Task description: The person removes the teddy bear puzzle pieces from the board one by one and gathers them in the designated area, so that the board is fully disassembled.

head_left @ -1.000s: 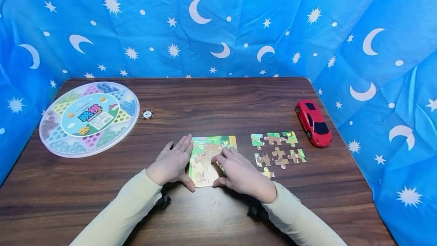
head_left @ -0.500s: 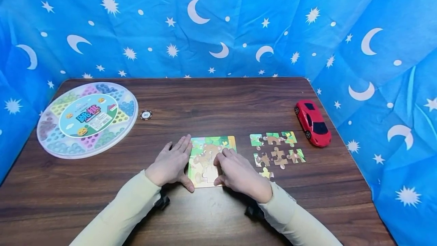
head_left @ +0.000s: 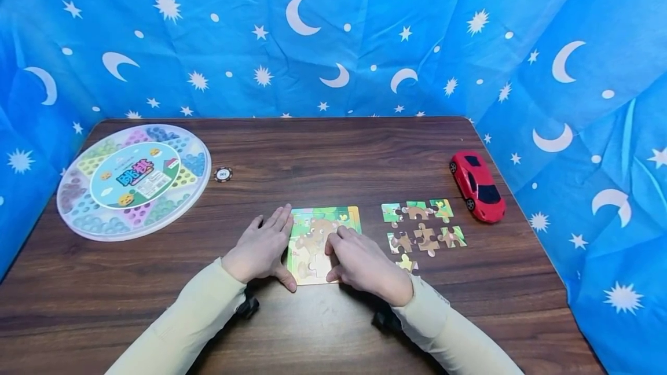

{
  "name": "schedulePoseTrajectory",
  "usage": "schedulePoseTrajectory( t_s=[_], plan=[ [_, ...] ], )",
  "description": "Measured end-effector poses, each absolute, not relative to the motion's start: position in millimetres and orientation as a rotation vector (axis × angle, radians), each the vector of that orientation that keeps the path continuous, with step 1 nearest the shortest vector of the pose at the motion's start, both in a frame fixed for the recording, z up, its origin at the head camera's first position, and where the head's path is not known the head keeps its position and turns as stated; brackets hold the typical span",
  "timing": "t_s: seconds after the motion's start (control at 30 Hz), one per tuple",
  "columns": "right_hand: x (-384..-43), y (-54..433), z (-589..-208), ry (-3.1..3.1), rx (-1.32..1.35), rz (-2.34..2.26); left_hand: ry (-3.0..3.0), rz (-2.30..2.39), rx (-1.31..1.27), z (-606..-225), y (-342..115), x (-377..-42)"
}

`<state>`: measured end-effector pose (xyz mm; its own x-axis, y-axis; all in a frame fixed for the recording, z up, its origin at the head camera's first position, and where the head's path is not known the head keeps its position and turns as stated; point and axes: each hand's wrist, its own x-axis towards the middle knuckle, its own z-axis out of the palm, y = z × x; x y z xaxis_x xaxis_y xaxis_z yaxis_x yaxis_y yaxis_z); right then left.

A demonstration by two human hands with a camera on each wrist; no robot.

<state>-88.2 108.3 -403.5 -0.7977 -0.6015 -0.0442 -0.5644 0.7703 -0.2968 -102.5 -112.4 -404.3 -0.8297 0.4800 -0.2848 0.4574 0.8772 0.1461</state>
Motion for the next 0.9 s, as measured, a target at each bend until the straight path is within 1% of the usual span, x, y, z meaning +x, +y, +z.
schedulePoseTrajectory(
  t_s=[0.53, 0.9],
  plan=[
    [-94.3, 102.8, -397.4, 2.763, -0.884, -0.397, 2.751, 0.119, 0.721, -403.4, -113.1, -102.6],
    [-100.2, 102.6, -399.2, 2.703, -0.949, -0.450, 2.738, 0.107, 0.698, -404.7, -112.0, -103.5]
  ],
)
